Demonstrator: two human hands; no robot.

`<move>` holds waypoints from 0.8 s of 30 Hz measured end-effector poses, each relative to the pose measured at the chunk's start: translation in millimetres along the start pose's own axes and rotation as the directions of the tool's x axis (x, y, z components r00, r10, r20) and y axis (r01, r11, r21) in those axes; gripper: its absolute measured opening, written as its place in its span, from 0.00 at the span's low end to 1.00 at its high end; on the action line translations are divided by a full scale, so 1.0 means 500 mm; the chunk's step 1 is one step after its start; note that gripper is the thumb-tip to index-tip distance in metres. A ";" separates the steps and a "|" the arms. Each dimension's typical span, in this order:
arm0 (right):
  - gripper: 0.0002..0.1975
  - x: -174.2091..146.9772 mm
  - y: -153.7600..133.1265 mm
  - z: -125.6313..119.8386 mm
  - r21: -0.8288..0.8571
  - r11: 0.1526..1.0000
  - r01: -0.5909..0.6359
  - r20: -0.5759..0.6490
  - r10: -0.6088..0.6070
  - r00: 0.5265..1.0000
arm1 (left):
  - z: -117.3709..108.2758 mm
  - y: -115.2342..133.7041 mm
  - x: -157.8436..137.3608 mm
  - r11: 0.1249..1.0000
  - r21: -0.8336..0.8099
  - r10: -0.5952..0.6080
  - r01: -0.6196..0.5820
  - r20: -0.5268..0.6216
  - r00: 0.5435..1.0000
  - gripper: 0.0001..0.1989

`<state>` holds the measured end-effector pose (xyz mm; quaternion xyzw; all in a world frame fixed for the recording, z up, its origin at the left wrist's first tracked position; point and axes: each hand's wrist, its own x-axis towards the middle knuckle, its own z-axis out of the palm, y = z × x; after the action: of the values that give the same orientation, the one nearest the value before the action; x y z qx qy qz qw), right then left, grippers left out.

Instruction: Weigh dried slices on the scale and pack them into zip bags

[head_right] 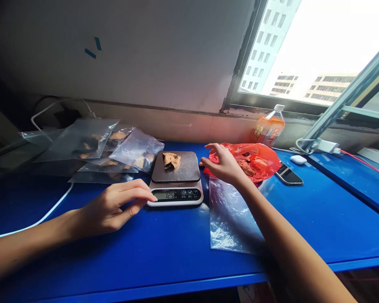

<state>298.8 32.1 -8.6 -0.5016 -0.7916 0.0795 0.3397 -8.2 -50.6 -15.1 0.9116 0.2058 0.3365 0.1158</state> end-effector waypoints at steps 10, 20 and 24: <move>0.12 0.015 0.032 0.054 -0.367 0.926 0.085 0.083 -0.059 0.995 | -0.008 0.009 0.006 1.000 0.025 -0.004 0.004 0.015 1.000 0.12; 0.11 -0.007 0.129 -0.124 0.172 0.950 -0.262 0.121 0.244 0.962 | -0.006 0.010 0.000 1.000 -0.009 0.019 -0.018 0.020 1.000 0.13; 0.08 -0.006 0.202 -0.144 -0.139 0.923 -0.359 -0.024 0.359 0.933 | -0.001 0.003 -0.006 1.000 -0.017 0.023 -0.023 0.016 1.000 0.12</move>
<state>419.1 62.9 -2.7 -0.6607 -0.6904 0.0849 0.2822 -10.2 -53.4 -15.7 0.9155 0.1916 0.3323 0.1210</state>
